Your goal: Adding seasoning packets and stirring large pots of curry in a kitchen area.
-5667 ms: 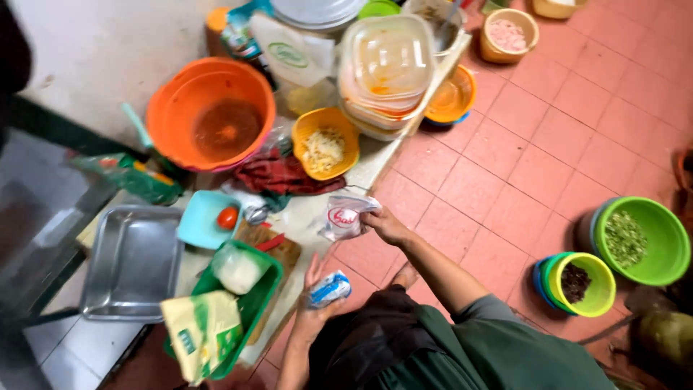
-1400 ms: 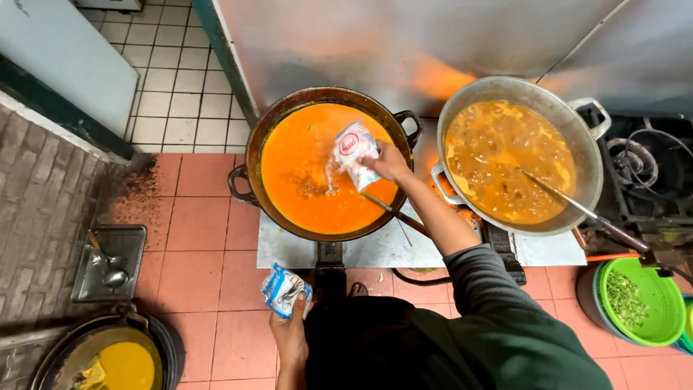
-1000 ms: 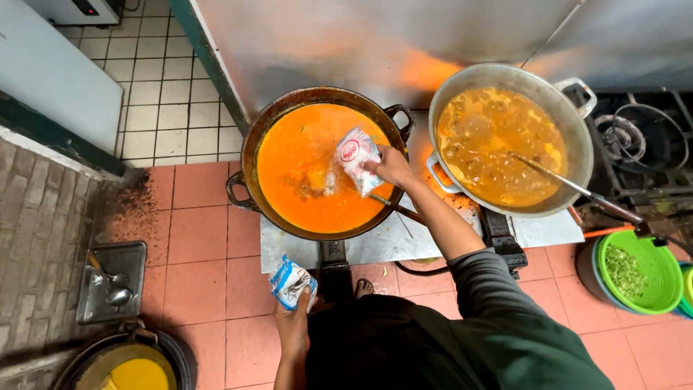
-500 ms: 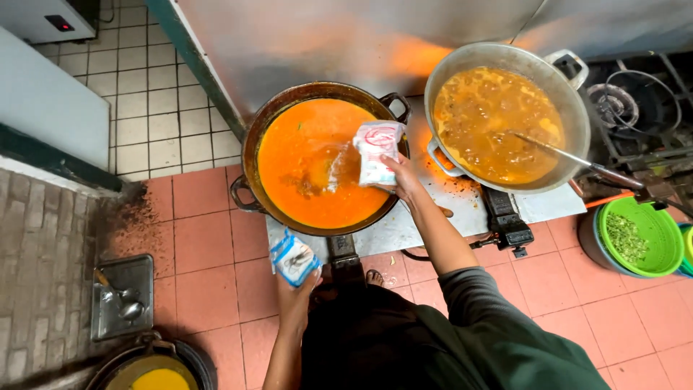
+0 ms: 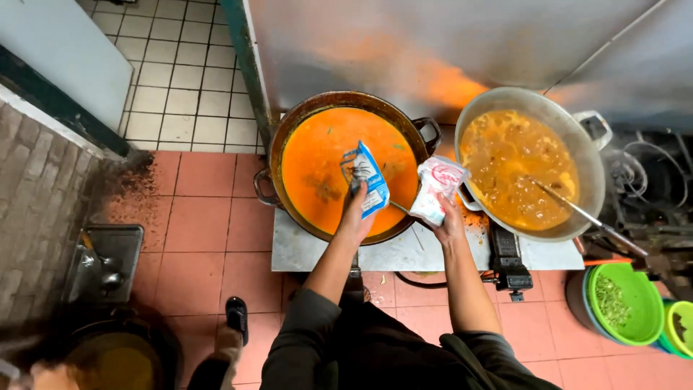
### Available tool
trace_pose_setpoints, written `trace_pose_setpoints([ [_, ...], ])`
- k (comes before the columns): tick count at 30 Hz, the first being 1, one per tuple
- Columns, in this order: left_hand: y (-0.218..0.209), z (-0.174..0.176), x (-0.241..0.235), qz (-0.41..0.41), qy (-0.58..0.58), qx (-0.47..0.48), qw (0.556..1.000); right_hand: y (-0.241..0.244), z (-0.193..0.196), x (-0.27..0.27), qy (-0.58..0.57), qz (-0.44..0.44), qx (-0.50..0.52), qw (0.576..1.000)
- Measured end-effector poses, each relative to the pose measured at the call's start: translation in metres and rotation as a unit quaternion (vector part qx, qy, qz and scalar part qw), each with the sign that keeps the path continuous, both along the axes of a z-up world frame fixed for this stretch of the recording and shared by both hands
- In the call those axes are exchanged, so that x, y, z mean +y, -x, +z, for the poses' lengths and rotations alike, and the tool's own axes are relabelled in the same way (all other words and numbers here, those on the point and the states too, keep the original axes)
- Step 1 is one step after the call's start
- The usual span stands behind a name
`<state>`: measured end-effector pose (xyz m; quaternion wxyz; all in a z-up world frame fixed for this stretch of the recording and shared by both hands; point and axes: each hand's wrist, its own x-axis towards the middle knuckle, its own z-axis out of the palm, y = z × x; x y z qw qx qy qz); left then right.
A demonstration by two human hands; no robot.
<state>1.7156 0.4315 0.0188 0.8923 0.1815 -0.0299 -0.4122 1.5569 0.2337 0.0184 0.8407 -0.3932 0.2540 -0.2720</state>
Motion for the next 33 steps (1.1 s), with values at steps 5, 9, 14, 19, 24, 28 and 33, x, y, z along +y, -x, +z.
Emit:
trace_pose_setpoints([
  [5, 0.005, -0.037, -0.058, -0.018, 0.036, 0.083, 0.996, 0.014, 0.011, -0.015, 0.004, -0.034, 0.037, 0.999],
  [9, 0.005, -0.014, -0.064, -0.02, 0.027, 0.049, 0.998, 0.036, -0.013, -0.038, 0.003, -0.047, 0.051, 0.998],
  [14, 0.013, -0.035, -0.082, -0.02, 0.074, 0.11, 0.991, 0.035, 0.017, -0.025, 0.016, -0.053, 0.043, 0.998],
  [19, 0.013, -0.04, -0.092, -0.001, 0.078, 0.142, 0.987, 0.033, 0.022, -0.03, 0.028, -0.042, 0.047, 0.998],
  [24, 0.018, -0.055, -0.095, -0.028, 0.104, 0.155, 0.982, 0.04, 0.018, -0.028, 0.029, -0.047, 0.055, 0.997],
  [28, 0.023, -0.037, -0.083, -0.004, 0.068, 0.138, 0.988, 0.046, -0.01, -0.043, 0.034, -0.049, 0.06, 0.996],
  [33, 0.012, -0.065, -0.096, -0.002, 0.093, 0.143, 0.985, 0.04, 0.001, -0.027, 0.009, -0.055, 0.099, 0.993],
])
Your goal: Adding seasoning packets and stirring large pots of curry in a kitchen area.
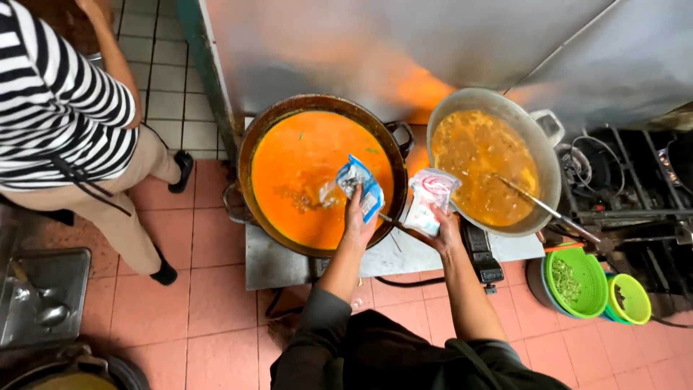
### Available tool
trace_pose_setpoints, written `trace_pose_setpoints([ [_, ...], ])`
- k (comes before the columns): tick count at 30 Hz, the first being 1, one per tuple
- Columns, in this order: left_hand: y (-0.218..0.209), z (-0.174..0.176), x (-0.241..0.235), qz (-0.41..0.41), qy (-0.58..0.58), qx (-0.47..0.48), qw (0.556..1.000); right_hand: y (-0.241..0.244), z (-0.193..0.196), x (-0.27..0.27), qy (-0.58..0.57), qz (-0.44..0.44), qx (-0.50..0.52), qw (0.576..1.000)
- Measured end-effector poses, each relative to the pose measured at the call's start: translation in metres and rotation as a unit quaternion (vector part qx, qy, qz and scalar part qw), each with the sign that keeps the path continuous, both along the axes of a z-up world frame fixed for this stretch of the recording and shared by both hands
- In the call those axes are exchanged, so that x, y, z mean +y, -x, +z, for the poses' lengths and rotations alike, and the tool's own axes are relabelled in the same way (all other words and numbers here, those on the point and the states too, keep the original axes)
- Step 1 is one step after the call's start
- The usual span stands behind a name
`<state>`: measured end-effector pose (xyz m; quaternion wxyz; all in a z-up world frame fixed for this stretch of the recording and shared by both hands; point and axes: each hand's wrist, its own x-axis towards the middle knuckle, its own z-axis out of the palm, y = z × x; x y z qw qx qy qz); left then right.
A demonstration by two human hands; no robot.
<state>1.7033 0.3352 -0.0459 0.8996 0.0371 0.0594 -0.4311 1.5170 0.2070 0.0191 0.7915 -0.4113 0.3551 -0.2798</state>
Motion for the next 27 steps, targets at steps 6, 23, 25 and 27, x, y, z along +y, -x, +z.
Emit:
trace_pose_setpoints([
  [6, -0.012, 0.006, 0.008, -0.003, -0.037, -0.035, 0.999, -0.011, -0.004, -0.002, 0.011, 0.022, 0.002, 1.0],
  [23, 0.005, -0.012, 0.036, -0.049, -0.018, -0.025, 0.998, -0.018, -0.023, 0.012, -0.002, 0.028, 0.035, 0.999],
  [25, -0.002, 0.017, 0.042, -0.052, -0.016, -0.016, 0.998, -0.016, -0.028, 0.015, -0.001, 0.021, 0.035, 0.999],
  [27, -0.004, 0.026, 0.044, -0.056, -0.013, -0.01, 0.998, -0.019, -0.026, 0.016, 0.002, 0.015, 0.033, 0.999],
])
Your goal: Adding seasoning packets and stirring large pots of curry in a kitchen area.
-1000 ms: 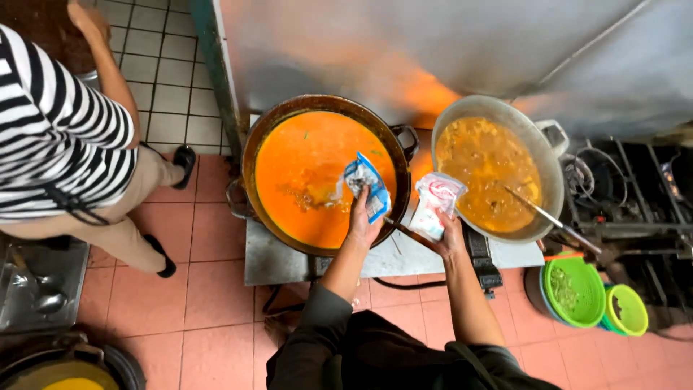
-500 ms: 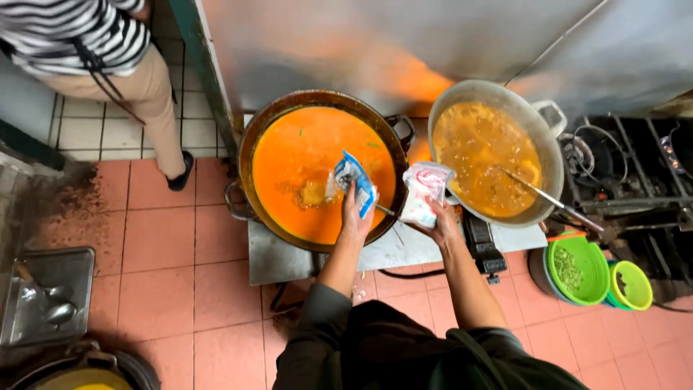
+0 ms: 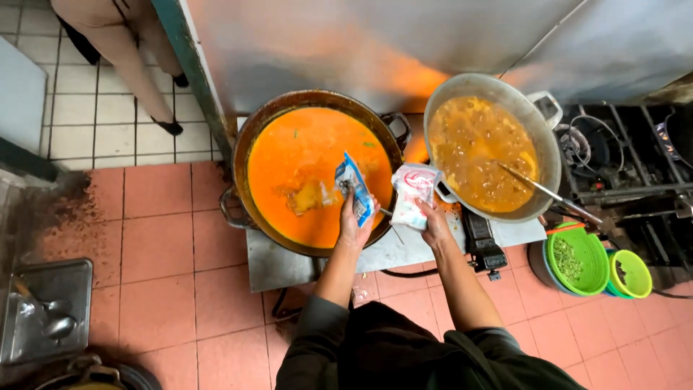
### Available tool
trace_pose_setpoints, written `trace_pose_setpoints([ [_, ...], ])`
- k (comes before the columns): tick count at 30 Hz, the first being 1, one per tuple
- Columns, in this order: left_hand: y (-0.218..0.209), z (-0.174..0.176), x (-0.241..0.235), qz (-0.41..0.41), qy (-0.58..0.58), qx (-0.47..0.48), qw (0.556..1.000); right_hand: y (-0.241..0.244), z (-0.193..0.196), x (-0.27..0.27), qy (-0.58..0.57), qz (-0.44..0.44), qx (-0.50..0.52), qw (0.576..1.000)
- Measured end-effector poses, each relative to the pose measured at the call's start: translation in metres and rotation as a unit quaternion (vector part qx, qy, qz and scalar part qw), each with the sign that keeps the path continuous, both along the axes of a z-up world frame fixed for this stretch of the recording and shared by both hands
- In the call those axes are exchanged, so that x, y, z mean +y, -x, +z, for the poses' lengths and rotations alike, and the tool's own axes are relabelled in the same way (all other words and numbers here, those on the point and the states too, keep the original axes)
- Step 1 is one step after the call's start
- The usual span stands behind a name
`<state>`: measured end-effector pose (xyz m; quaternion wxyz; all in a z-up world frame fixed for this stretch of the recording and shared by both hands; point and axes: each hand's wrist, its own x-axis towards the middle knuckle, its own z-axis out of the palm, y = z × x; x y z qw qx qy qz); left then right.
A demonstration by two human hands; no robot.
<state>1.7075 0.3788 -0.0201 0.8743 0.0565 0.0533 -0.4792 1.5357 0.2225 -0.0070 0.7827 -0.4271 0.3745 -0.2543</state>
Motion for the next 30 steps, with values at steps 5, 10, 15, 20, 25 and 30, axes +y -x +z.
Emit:
trace_pose_setpoints([
  [5, 0.005, -0.014, 0.002, -0.051, -0.008, -0.027, 0.998, -0.013, 0.012, -0.003, 0.007, 0.006, -0.012, 1.0],
  [10, 0.007, -0.023, 0.009, -0.049, 0.031, -0.029, 0.998, 0.001, 0.016, 0.023, 0.005, 0.0, -0.012, 1.0],
  [15, 0.02, -0.053, 0.014, -0.047, -0.052, -0.036, 0.997, 0.01, 0.01, 0.027, 0.006, -0.013, -0.012, 1.0],
  [20, -0.004, -0.007, 0.028, -0.111, -0.005, -0.051, 0.993, 0.006, 0.017, 0.029, 0.012, -0.016, -0.015, 1.0],
  [25, -0.004, -0.065, 0.027, -0.085, -0.025, -0.056, 0.994, 0.003, 0.014, 0.03, 0.02, -0.015, -0.03, 0.999],
  [30, -0.007, -0.043, 0.035, -0.124, -0.106, -0.123, 0.979, 0.012, 0.002, 0.034, -0.002, -0.022, -0.025, 0.999],
])
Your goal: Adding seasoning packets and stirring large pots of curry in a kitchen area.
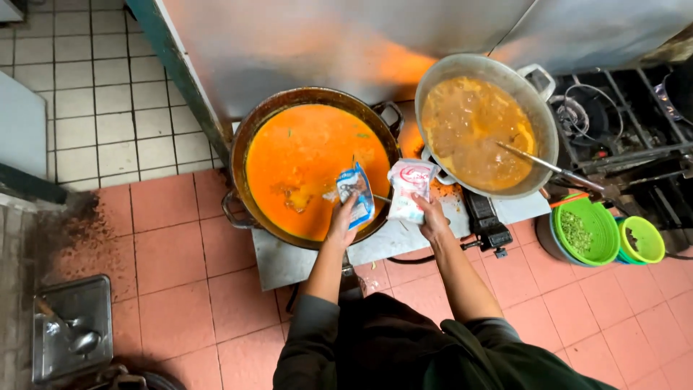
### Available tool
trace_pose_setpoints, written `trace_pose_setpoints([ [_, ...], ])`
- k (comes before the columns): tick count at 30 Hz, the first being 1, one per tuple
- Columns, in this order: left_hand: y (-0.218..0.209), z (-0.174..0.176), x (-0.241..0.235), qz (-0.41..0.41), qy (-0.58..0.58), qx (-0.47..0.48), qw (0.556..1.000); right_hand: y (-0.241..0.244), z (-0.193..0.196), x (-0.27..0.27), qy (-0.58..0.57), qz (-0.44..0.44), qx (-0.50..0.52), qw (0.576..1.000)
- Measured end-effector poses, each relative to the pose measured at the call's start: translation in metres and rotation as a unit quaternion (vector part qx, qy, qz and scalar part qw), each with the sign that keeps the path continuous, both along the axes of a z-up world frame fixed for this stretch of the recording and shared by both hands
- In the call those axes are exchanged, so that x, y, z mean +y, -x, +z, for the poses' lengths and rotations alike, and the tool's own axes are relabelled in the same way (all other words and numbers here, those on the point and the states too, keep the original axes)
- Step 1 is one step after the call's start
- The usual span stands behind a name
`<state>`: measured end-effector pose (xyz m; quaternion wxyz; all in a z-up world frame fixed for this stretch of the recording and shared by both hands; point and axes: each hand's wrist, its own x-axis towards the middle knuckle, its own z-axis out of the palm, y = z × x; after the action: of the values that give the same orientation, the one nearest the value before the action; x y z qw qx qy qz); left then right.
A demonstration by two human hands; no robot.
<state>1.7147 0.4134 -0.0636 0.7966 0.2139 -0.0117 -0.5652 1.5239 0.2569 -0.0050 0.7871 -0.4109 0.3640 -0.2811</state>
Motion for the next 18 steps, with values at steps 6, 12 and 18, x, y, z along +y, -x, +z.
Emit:
trace_pose_setpoints([
  [6, -0.005, 0.022, 0.029, 0.104, -0.192, -0.515, 0.829, -0.001, -0.003, 0.011, -0.013, 0.004, -0.009, 1.0],
  [12, -0.01, 0.089, 0.068, 0.047, -0.342, -0.666, 0.661, -0.022, -0.012, 0.058, -0.015, 0.051, -0.063, 0.997],
  [18, -0.011, 0.021, 0.082, 0.06, -0.31, -0.565, 0.762, -0.07, -0.026, 0.114, -0.017, 0.106, -0.144, 0.984],
])
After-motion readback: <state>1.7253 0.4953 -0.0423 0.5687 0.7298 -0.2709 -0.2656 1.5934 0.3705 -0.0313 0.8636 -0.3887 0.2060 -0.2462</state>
